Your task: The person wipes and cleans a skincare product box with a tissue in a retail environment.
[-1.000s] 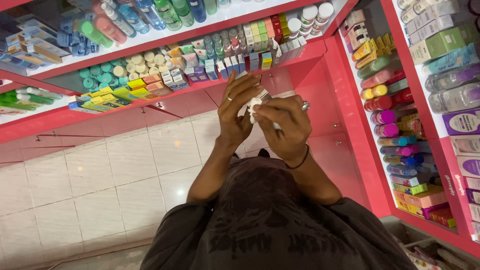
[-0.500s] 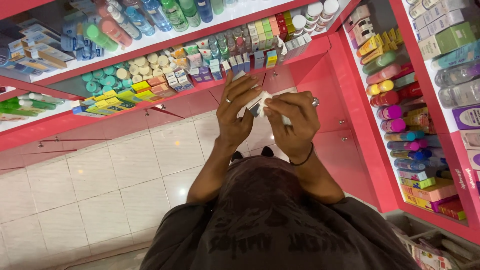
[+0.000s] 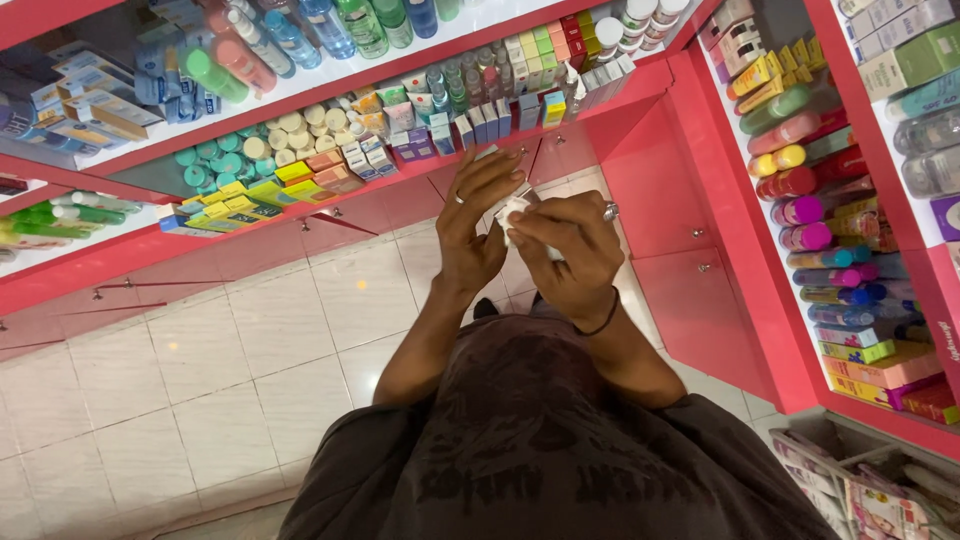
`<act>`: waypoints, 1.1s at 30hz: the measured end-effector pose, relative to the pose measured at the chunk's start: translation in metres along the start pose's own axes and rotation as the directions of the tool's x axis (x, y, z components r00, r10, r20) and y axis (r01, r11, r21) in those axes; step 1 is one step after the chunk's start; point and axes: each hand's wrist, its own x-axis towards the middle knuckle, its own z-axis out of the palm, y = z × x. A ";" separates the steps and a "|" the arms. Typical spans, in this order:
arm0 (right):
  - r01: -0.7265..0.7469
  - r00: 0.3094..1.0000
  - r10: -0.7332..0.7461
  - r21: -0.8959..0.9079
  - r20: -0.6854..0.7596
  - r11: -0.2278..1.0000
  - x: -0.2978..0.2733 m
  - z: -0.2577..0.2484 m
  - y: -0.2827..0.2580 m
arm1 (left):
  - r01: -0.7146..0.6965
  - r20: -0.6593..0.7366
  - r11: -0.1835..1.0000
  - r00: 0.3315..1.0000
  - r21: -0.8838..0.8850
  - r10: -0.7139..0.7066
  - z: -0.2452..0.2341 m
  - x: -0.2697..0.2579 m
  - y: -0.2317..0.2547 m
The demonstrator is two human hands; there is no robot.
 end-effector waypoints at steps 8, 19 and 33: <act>-0.051 0.998 0.051 -0.012 -0.025 0.999 -0.006 0.009 -0.017 | -0.008 0.022 0.999 1.000 0.050 0.007 -0.018 -0.002 0.008; -0.109 0.993 0.106 -0.052 -0.056 0.993 -0.026 0.009 -0.031 | -0.010 0.058 0.998 0.998 0.061 0.007 -0.024 -0.019 0.011; -0.190 0.981 0.188 -0.044 -0.049 0.981 -0.029 -0.002 -0.025 | 0.002 0.108 0.998 0.994 0.060 -0.009 -0.009 -0.027 0.008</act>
